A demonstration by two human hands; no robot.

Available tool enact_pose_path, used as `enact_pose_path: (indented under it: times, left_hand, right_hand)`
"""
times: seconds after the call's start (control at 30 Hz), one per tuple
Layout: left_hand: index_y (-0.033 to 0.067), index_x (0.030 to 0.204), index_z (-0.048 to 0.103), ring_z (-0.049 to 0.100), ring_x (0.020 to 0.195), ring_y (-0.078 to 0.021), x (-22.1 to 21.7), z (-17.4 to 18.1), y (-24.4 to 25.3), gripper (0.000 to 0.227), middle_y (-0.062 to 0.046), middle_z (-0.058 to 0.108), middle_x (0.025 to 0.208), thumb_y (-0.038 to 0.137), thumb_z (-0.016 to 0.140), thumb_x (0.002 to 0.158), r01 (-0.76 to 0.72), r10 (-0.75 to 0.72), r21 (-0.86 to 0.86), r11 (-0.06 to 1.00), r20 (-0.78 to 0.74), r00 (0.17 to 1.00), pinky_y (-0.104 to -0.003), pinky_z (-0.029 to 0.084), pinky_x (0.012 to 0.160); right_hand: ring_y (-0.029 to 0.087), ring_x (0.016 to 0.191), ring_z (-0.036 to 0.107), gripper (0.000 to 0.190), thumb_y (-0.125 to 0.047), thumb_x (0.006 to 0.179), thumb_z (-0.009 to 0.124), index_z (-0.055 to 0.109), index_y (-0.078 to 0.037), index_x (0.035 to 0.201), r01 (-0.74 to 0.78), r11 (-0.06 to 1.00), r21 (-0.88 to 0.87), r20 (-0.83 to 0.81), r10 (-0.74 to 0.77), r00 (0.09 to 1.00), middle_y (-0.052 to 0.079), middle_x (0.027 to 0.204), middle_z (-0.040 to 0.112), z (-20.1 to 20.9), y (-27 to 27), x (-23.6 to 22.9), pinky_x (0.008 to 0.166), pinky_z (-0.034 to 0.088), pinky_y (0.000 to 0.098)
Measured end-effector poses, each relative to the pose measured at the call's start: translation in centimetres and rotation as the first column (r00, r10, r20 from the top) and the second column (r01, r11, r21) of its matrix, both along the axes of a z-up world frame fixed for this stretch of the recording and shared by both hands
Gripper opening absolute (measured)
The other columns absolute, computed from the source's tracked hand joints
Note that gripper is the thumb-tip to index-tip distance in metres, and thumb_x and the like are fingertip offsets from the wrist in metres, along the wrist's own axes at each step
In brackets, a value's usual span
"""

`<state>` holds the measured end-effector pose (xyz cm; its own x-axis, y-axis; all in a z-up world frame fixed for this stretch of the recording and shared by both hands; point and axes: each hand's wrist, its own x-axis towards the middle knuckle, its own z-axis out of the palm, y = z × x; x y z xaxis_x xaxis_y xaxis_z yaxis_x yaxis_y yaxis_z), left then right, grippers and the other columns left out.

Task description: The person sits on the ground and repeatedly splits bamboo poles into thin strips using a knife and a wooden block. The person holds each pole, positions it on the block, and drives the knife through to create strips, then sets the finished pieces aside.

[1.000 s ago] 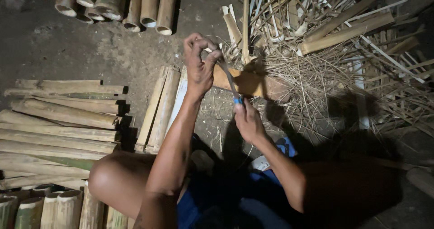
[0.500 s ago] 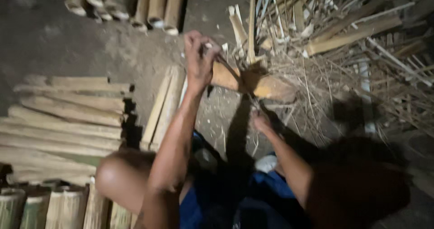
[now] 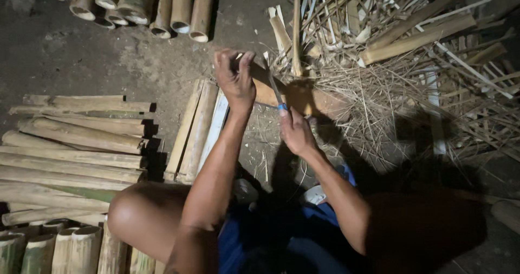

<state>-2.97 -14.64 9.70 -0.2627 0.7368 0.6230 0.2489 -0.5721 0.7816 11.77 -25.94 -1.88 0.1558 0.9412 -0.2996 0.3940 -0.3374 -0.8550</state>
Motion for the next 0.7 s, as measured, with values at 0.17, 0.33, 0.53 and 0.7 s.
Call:
enact_pose_path:
  times: [0.17, 0.33, 0.53, 0.7]
  left_hand:
    - [0.0028, 0.101, 0.059, 0.056, 0.095, -0.0215, -0.9, -1.1, 0.3, 0.017, -0.01, 0.056, 0.102, 0.008, 0.075, 0.098, -0.102, 0.102, 0.005, 0.995, -0.088, 0.991, -0.034, 0.046, 0.086]
    - [0.0091, 0.138, 0.043, 0.05, 0.102, -0.0152, -0.7, -1.0, 1.1, 0.059, -0.004, 0.048, 0.111, 0.009, 0.08, 0.093, 0.082, -0.088, 0.038, 0.996, 0.219, 0.972, -0.03, 0.045, 0.092]
    - [0.007, 0.144, 0.04, 0.053, 0.107, -0.0214, 0.2, -5.6, 4.3, 0.072, -0.011, 0.048, 0.119, 0.014, 0.087, 0.09, -0.015, 0.041, -0.093, 0.996, 0.277, 0.96, -0.036, 0.049, 0.1]
    - [-0.0014, 0.145, 0.046, 0.056, 0.125, -0.0336, 0.4, -14.1, 6.2, 0.059, -0.023, 0.06, 0.135, 0.034, 0.07, 0.105, 0.149, -0.169, -0.221, 0.964, -0.076, 0.983, -0.044, 0.042, 0.108]
  right_hand:
    - [0.042, 0.072, 0.064, 0.043, -0.041, 0.108, 0.044, 0.06, -0.002, 0.104, 0.018, 0.966, 0.26, 0.272, -0.091, 0.958, 0.025, 0.081, 0.063, -11.7, 0.4, 1.3, 0.066, 0.05, 0.0512]
    - [0.038, 0.067, 0.062, 0.048, -0.046, 0.107, 0.045, 0.061, -0.002, 0.095, 0.111, 0.993, -0.029, 0.271, -0.099, 0.958, 0.021, 0.074, 0.06, -21.5, 0.4, 6.0, 0.062, 0.049, 0.0495]
    - [0.034, 0.06, 0.06, 0.056, -0.051, 0.107, 0.047, 0.062, -0.003, 0.083, 0.18, 0.957, 0.227, 0.208, -0.229, 0.951, 0.015, 0.067, 0.058, -23.9, -2.5, 6.5, 0.057, 0.048, 0.0475]
    - [0.028, 0.049, 0.055, 0.057, -0.05, 0.102, 0.047, 0.056, -0.004, 0.071, 0.206, 0.946, -0.25, -0.11, -0.239, 0.965, 0.01, 0.055, 0.055, -22.7, -2.8, 7.4, 0.049, 0.044, 0.0475]
